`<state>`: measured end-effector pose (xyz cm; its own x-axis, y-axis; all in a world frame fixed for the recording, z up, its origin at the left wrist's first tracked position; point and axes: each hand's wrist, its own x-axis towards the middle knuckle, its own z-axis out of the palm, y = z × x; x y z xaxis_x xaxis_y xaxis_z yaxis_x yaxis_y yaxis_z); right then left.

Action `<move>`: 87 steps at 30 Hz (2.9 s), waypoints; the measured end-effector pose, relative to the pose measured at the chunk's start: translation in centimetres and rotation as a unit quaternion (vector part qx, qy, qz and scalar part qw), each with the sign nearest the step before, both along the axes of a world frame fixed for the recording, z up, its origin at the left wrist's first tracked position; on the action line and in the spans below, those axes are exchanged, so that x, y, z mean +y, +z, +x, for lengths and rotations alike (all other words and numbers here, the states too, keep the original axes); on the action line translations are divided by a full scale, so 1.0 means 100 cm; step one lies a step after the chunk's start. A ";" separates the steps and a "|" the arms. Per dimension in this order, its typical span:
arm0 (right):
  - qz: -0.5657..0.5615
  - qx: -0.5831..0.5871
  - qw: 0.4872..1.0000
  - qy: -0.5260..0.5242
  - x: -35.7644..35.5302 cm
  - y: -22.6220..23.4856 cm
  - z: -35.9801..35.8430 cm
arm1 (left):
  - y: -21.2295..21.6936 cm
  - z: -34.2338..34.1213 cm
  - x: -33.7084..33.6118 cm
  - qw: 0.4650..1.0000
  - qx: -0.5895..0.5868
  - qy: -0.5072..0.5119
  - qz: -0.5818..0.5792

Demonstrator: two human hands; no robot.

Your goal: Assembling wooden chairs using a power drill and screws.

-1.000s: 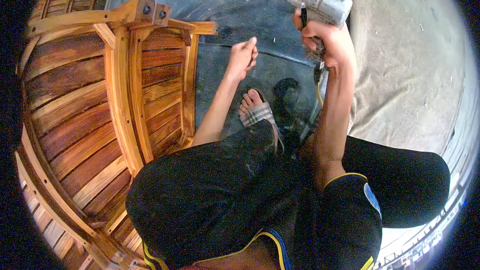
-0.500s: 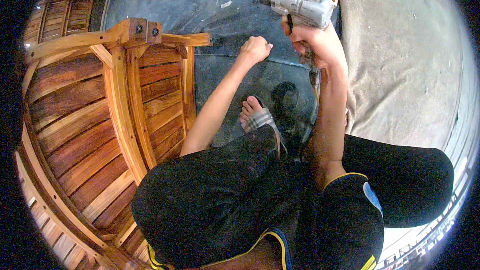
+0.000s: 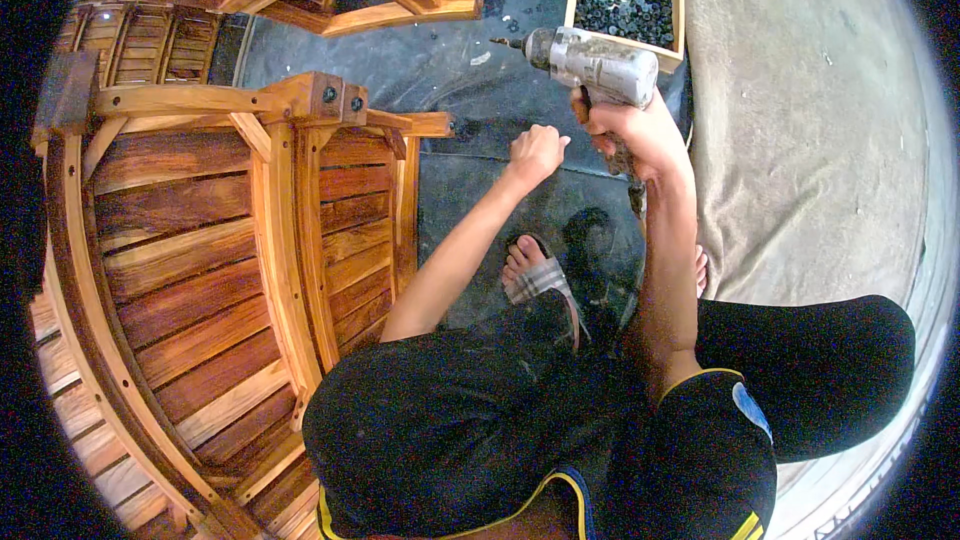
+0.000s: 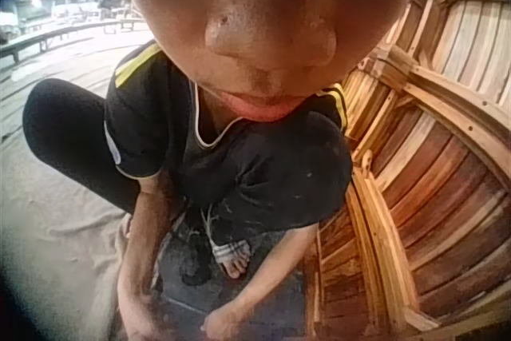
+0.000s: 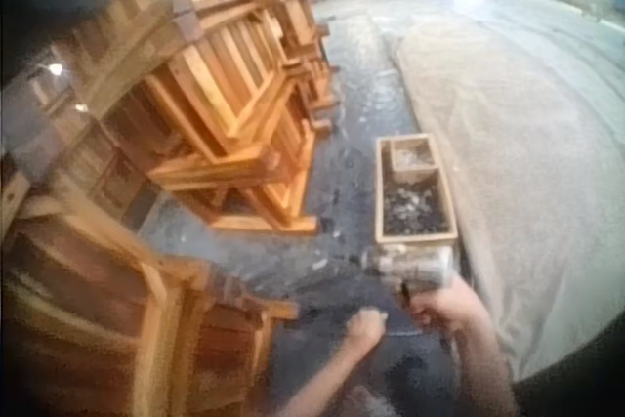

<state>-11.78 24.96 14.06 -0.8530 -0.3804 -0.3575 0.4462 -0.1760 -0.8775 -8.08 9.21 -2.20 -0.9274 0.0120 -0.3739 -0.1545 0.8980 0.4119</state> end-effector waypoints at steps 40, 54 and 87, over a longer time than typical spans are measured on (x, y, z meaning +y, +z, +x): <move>-0.023 -0.013 1.000 0.001 -0.003 0.001 0.004 | -0.002 0.010 -0.039 0.836 -0.274 0.193 0.435; 0.004 -0.004 0.998 0.056 -0.025 0.003 0.014 | 0.032 0.051 -0.048 0.622 -0.041 0.195 0.757; 0.057 0.045 0.995 -0.064 0.033 -0.001 0.004 | 0.004 -0.002 0.015 0.999 0.028 -0.021 -0.035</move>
